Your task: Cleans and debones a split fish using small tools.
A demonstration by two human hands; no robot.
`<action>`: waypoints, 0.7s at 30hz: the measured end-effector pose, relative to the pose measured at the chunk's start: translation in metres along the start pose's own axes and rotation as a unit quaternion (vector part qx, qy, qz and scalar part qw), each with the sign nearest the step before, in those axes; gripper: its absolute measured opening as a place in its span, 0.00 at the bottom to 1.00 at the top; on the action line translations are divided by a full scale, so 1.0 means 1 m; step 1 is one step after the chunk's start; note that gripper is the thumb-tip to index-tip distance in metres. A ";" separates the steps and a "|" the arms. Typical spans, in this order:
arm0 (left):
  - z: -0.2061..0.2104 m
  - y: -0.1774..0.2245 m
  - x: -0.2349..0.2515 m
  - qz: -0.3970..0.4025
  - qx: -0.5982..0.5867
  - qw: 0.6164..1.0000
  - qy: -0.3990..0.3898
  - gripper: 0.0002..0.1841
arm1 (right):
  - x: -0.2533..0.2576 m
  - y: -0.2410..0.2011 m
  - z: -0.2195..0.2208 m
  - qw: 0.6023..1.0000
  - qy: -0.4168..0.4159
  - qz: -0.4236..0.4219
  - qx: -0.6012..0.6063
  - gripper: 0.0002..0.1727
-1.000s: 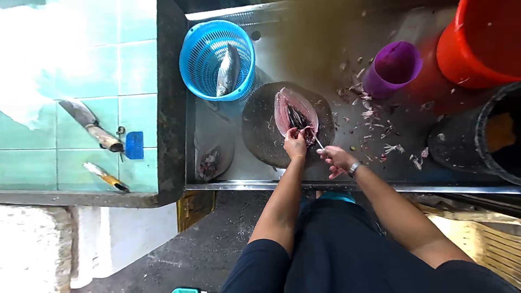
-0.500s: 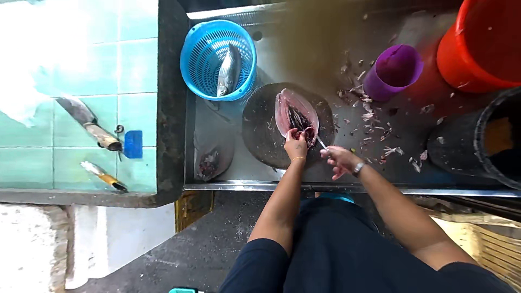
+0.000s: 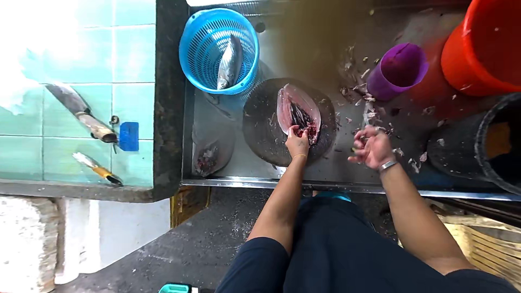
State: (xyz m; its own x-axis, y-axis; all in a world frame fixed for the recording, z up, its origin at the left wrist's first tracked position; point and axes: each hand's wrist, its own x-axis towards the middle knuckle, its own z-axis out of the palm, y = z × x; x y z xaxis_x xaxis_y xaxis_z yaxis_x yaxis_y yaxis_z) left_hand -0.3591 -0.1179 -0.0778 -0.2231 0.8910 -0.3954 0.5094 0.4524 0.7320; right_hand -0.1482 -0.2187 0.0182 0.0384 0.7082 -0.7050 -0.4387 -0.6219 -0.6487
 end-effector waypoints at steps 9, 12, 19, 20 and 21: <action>-0.002 0.006 0.003 0.008 0.020 1.000 0.009 0.30 | 0.062 0.028 0.050 0.986 0.007 0.115 -0.121 0.16; -0.001 0.006 0.002 0.000 0.019 1.000 -0.001 0.30 | 0.031 0.006 0.024 0.988 0.015 0.043 -0.148 0.08; -0.002 0.004 0.001 0.016 0.018 1.000 -0.007 0.30 | 0.024 0.034 0.021 0.895 0.138 -0.091 -0.414 0.25; -0.003 -0.001 0.000 0.024 0.015 1.000 -0.011 0.31 | 0.027 0.030 0.041 0.828 0.128 -0.087 -0.539 0.31; -0.003 -0.006 0.000 0.032 0.010 0.999 -0.014 0.31 | 0.033 0.027 0.060 0.769 0.117 -0.068 -0.625 0.35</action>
State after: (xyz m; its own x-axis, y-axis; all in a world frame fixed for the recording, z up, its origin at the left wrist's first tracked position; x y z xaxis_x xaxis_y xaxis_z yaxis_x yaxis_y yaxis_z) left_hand -0.3644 -0.1209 -0.0809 -0.1658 0.9168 -0.3634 0.5382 0.3929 0.7456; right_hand -0.2130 -0.1924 -0.0053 0.2315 0.8069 -0.5434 0.7831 -0.4860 -0.3880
